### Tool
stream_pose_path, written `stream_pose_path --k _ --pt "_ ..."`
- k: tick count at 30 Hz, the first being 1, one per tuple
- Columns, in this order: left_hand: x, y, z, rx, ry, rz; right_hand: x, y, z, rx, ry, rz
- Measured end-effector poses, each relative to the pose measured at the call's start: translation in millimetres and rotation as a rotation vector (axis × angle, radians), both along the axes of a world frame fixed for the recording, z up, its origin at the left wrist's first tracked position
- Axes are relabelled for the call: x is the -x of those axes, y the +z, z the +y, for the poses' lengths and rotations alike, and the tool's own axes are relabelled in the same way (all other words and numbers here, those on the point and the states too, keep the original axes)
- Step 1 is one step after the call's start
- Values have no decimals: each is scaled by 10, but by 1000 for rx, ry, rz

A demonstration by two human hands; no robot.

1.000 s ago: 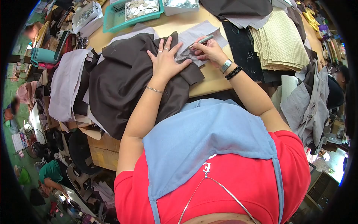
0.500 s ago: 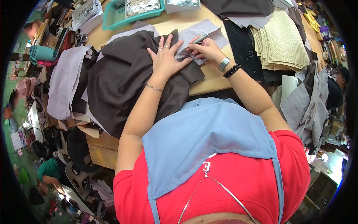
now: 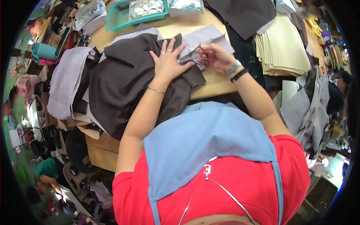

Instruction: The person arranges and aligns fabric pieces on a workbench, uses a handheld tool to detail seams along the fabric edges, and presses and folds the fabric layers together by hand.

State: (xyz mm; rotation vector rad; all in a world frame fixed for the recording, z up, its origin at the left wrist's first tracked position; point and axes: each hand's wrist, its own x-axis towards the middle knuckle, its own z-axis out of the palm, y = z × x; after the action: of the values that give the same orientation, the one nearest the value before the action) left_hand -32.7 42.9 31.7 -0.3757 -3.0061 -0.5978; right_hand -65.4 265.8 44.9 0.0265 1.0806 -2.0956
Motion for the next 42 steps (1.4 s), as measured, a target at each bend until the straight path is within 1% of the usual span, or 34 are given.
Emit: stream_pose_path --k 3,5,7,9,10,11,13,14,15,17,18,19,20,22,24,25,27,29,31,35,39,42 --pt "-2 3 -13 47 4 -9 -75 109 110 166 -61 62" --pt "-21 0 -20 19 7 -5 -74 210 267 51 -170 118" --pt "-58 7 -23 41 9 -9 -1 215 546 -153 -214 302" --pt "-137 27 -22 56 20 -9 23 253 831 -695 -271 421" --pt "-193 34 -28 75 26 -8 15 176 990 -830 -298 549" --pt "-249 40 -53 90 28 -6 50 9 1236 -1021 -293 653" --pt "-345 78 -96 90 36 -19 -90 133 1372 -1495 -224 747" --pt "-330 82 -129 78 31 -44 -118 12 1475 -1577 -298 840" --pt "-308 91 -150 68 27 -70 -145 -29 1520 -1635 -271 871" --pt "-190 242 -171 57 27 -72 -211 38 1344 -1680 -313 915" --pt "-97 274 -173 45 12 -37 -221 30 1231 -1767 -396 1190" --pt "6 301 -184 34 -1 -2 -247 129 1029 -1688 -456 1250" --pt "147 262 -192 -53 -92 33 -233 98 883 -1525 -496 1329" --pt "434 66 -183 -225 -279 100 -285 119 534 -1285 -378 1413" --pt "621 -81 -47 -312 -417 40 -338 112 257 -1237 -202 1536" --pt "678 -67 39 -354 -482 12 -328 64 170 -1205 -155 1573" --pt "679 -46 150 -234 -466 -176 -293 -27 72 -1150 -99 1544" --pt "665 -192 126 -160 -437 -84 -291 -70 71 -1298 35 1448" --pt "598 -161 82 -99 -390 -49 -288 -113 83 -1298 51 1379" --pt "688 -125 -97 8 -356 -22 -306 -164 99 -1284 41 1446" --pt "707 -36 -100 102 -357 -11 -321 -79 137 -1292 38 1473" --pt "725 32 -26 148 -384 61 -249 -69 180 -1190 -93 1561"
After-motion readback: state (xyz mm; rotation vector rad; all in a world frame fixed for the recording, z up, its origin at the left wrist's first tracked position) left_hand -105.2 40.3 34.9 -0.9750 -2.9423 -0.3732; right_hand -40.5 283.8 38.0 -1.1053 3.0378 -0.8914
